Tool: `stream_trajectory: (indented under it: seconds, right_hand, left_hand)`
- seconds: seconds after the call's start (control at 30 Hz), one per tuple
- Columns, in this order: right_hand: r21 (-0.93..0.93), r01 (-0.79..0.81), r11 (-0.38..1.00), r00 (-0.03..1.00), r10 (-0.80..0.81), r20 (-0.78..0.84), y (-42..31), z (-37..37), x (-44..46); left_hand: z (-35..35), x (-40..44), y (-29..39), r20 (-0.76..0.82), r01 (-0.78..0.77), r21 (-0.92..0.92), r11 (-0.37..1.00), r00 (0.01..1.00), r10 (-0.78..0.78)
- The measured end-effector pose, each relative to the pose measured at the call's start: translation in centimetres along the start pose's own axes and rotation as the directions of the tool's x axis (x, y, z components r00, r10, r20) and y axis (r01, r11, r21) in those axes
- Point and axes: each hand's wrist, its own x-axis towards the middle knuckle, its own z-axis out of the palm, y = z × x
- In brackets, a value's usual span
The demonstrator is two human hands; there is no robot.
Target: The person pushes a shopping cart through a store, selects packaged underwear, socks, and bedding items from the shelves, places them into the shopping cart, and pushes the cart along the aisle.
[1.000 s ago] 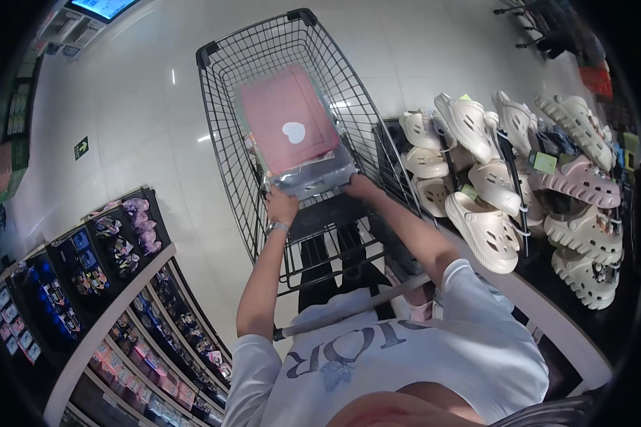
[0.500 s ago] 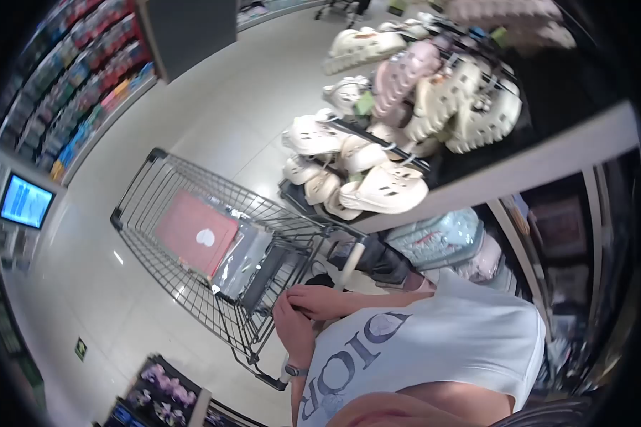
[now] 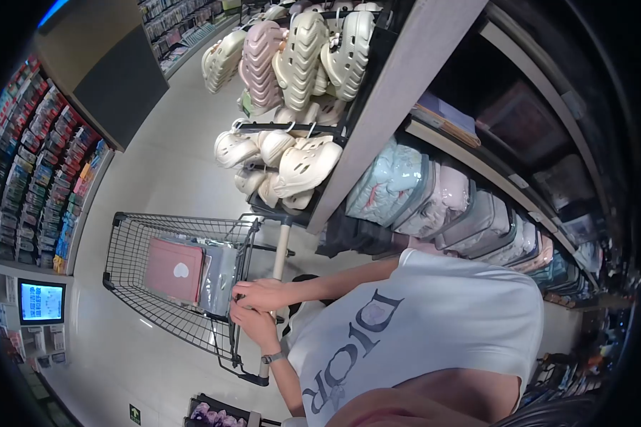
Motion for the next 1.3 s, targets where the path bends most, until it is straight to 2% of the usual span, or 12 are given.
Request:
stream_trajectory:
  seconds: [0.17, 0.27, 0.37, 0.47, 0.6, 0.67, 0.77, 0.87, 0.97, 1.07, 1.17, 1.3]
  right_hand:
    - [-0.08, -0.003, 0.997, 0.998, -0.002, -0.056, 0.3, 1.6, -1.3]
    - [-0.093, 0.014, 0.996, 0.999, -0.019, -0.051, 0.6, 1.6, -2.8]
    - [-0.068, -0.05, 0.996, 0.997, 0.047, -0.056, 0.4, 1.4, -4.6]
    - [-0.084, -0.046, 0.995, 0.992, 0.036, -0.124, 1.0, 1.7, -6.4]
    - [-0.107, -0.046, 0.993, 0.991, 0.031, -0.133, 1.9, 2.4, -9.3]
    - [-0.128, -0.04, 0.991, 0.988, 0.02, -0.154, 1.9, 1.8, -10.6]
    - [-0.188, -0.147, 0.971, 0.987, 0.131, -0.093, 1.3, 1.8, -12.1]
    - [-0.228, -0.099, 0.969, 0.989, 0.071, -0.128, 1.1, 1.6, -13.6]
    - [-0.212, -0.15, 0.966, 0.982, 0.121, -0.145, 0.7, 1.6, -14.3]
    - [-0.214, -0.155, 0.964, 0.984, 0.132, -0.117, -0.1, 1.5, -14.7]
    - [-0.247, -0.159, 0.956, 0.983, 0.13, -0.132, -0.3, 1.8, -15.1]
    - [-0.26, -0.172, 0.95, 0.981, 0.14, -0.138, -0.8, 2.0, -15.5]
  left_hand:
    - [0.0, -1.3, 2.1, -0.035, 0.136, -0.096, 0.986, 0.99, -0.14]
    - [0.6, -2.6, 3.4, -0.037, 0.176, -0.088, 0.981, 0.983, -0.18]
    - [1.0, -3.6, 5.0, -0.008, 0.159, -0.091, 0.983, 0.987, -0.16]
    - [1.6, -4.5, 7.3, -0.006, 0.169, -0.064, 0.984, 0.986, -0.169]
    - [3.8, -6.3, 7.5, 0.024, 0.186, -0.044, 0.982, 0.982, -0.185]
    - [4.5, -6.9, 8.8, -0.01, 0.168, -0.093, 0.981, 0.985, -0.17]
    - [4.8, -8.5, 10.6, -0.04, 0.129, -0.136, 0.982, 0.99, -0.135]
    - [4.5, -8.9, 11.7, -0.052, 0.131, -0.128, 0.983, 0.989, -0.138]
    - [4.7, -9.5, 11.8, 0.011, 0.17, -0.117, 0.979, 0.985, -0.17]
    - [5.2, -10.2, 11.1, -0.047, 0.133, -0.009, 0.991, 0.99, -0.134]
    - [4.9, -10.5, 11.3, -0.009, 0.13, -0.049, 0.99, 0.991, -0.131]
    - [4.9, -11.3, 11.0, 0.013, 0.135, -0.013, 0.991, 0.991, -0.135]
